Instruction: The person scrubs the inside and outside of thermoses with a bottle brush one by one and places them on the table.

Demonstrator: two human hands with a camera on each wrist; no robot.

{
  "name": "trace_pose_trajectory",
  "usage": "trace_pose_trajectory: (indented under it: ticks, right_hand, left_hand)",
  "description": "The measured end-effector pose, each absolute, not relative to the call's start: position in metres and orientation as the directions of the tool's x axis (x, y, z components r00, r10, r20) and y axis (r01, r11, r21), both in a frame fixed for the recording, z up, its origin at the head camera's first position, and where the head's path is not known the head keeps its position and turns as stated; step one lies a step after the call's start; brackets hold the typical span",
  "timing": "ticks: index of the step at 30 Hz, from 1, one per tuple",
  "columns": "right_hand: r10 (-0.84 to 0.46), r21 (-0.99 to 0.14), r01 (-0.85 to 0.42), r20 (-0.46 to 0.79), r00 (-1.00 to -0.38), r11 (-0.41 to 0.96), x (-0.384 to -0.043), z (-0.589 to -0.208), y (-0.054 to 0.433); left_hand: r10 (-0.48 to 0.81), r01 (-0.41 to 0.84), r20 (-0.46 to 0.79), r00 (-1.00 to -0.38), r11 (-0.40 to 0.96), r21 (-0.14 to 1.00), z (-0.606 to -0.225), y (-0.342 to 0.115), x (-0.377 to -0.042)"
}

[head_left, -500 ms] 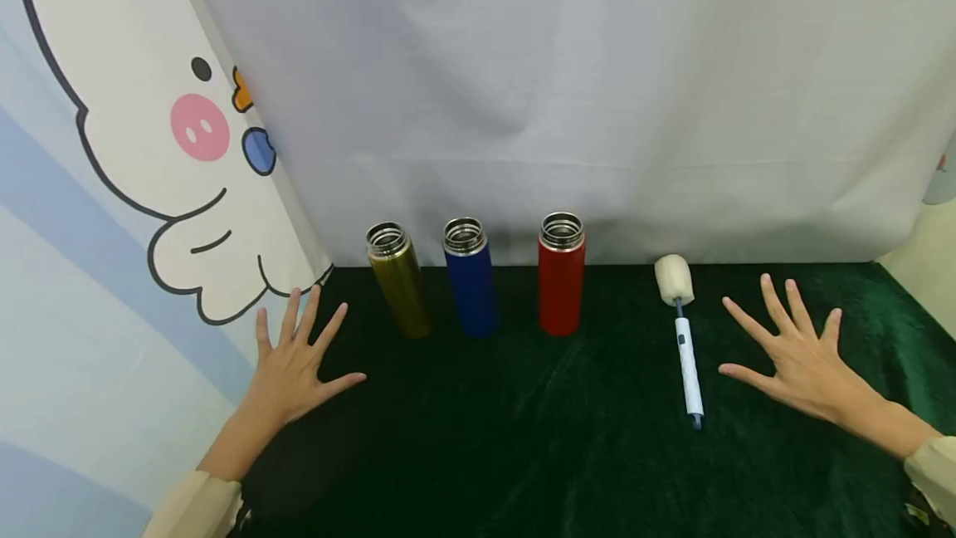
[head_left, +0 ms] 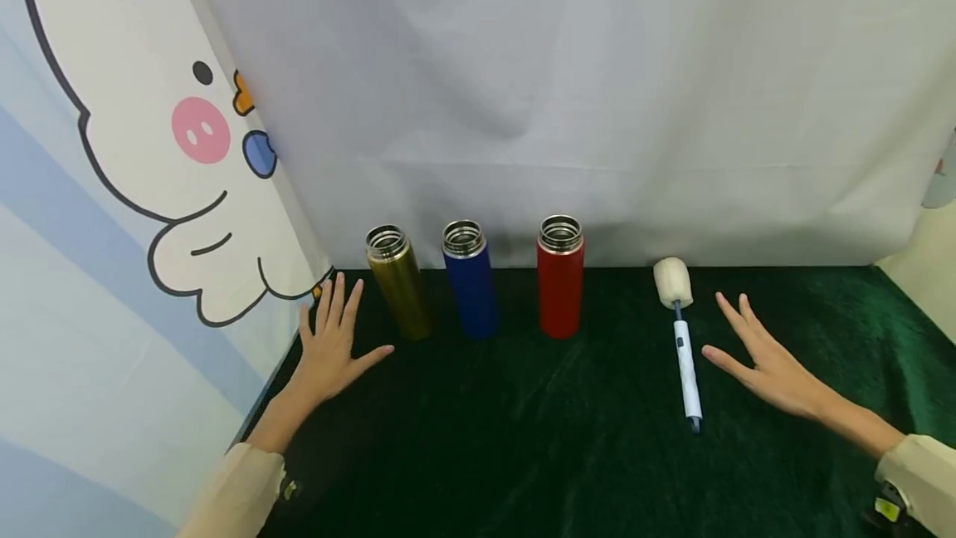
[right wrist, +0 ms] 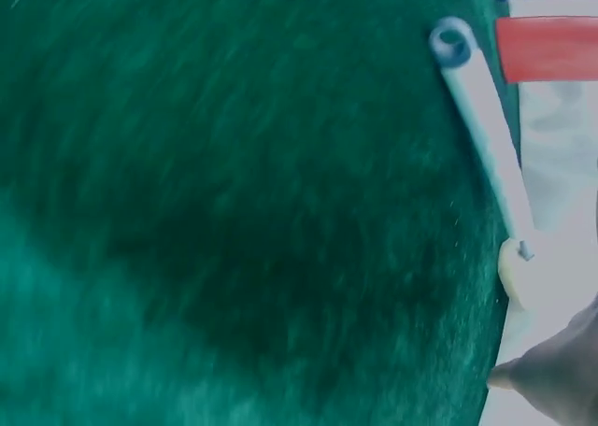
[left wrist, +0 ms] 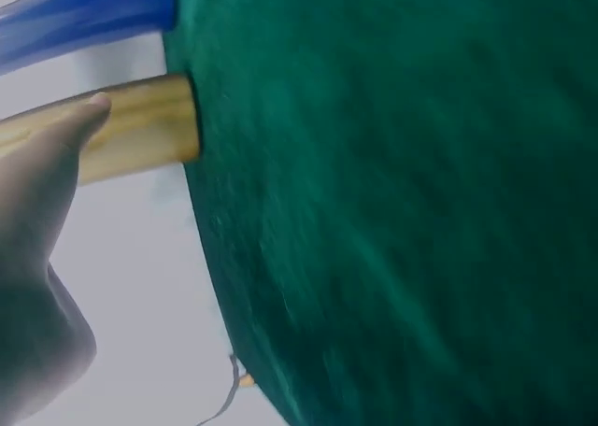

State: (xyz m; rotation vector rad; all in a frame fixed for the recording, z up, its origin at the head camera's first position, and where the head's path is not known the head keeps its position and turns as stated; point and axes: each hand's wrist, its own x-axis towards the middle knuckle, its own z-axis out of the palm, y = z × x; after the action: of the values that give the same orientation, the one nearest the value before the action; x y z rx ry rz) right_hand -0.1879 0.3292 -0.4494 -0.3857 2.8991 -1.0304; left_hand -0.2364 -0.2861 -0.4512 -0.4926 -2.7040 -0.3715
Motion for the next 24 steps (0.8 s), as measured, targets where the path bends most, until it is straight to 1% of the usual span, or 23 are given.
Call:
trace_pose_trajectory:
  ticks: [2, 6, 11, 14, 17, 24]
  right_hand:
    - [-0.239, -0.655, -0.195, 0.023, -0.971, 0.730, -0.190, -0.449, 0.325]
    - [-0.219, -0.712, -0.155, 0.002, -0.976, 0.685, -0.191, -0.450, 0.316]
    - [-0.195, -0.798, -0.105, -0.016, -0.981, 0.593, -0.189, -0.453, 0.307]
    - [-0.191, -0.838, -0.029, -0.091, -0.977, 0.544, -0.190, -0.455, 0.304]
    - [-0.192, -0.850, 0.029, -0.151, -0.970, 0.526, -0.192, -0.456, 0.303]
    - [-0.202, -0.839, 0.030, -0.166, -0.965, 0.543, -0.195, -0.460, 0.298]
  left_hand:
    - [0.254, 0.387, 0.397, -0.882, 0.870, 0.304, -0.452, -0.281, -0.244]
    - [0.193, 0.365, 0.355, -0.915, 0.768, 0.526, -0.452, -0.268, -0.258]
    - [0.139, 0.314, 0.292, -0.946, 0.615, 0.724, -0.452, -0.255, -0.271]
    - [0.117, 0.279, 0.258, -0.959, 0.551, 0.786, -0.452, -0.249, -0.275]
    - [0.098, 0.251, 0.234, -0.967, 0.506, 0.825, -0.451, -0.243, -0.276]
    - [0.095, 0.226, 0.205, -0.974, 0.437, 0.870, -0.449, -0.236, -0.281]
